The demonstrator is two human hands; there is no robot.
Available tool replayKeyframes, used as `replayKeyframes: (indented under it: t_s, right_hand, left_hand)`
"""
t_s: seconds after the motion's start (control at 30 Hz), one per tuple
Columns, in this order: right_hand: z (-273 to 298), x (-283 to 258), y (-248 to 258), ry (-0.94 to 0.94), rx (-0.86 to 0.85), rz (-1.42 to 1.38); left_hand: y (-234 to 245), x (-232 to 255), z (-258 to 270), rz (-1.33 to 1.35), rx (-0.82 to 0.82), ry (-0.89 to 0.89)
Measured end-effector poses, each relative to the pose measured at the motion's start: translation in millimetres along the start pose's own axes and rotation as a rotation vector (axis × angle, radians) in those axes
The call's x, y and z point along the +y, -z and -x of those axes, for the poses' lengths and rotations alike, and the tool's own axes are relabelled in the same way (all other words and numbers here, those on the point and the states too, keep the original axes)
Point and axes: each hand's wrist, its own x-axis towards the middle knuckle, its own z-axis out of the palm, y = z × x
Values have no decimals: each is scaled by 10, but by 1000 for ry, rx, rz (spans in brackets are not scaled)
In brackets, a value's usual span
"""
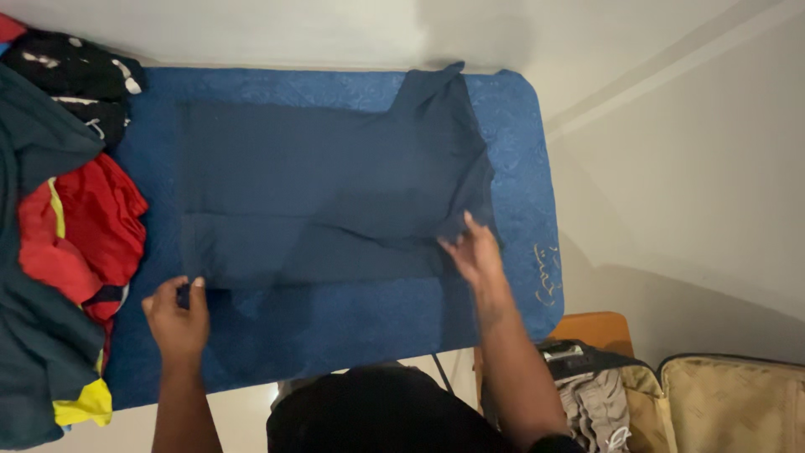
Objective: The person folds a blue shirt and a red shirt on a blue surface and places the blue shirt into a suitcase.
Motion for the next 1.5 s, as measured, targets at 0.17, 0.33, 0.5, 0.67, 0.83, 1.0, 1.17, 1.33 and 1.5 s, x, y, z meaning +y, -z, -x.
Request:
replayKeyframes:
  t_s: [0.17, 0.33, 0.5, 0.67, 0.83, 1.0, 1.17, 1.33, 1.5]
  right_hand:
    - [-349, -230, -509, 5, 13, -65]
    - [-103, -80, -376, 31, 19, 14]
    - [340, 420, 367, 128, 239, 150]
    - [368, 421, 972, 503, 468, 889]
    - [258, 227, 1310, 969, 378, 1646]
    - [133, 145, 1310, 663, 288, 1221]
    - [213, -21, 1274, 438, 362, 1248]
    - [256, -139, 1337, 359, 232, 1089]
    - [284, -185, 1443, 382, 236, 1068]
  left_hand:
    - [4, -30, -75, 266, -93, 177]
    - [-1, -187, -144, 707, -180, 254]
    - [89, -62, -81, 474, -137, 218]
    - [149, 143, -50, 19, -30, 69]
    - [-135, 43, 58, -94, 23, 44]
    - [-223, 17, 86, 514, 207, 361]
    - [-127, -3, -18, 896, 168, 592]
    - [48, -310, -146, 748, -238, 639]
    - [244, -492, -296, 359, -385, 432]
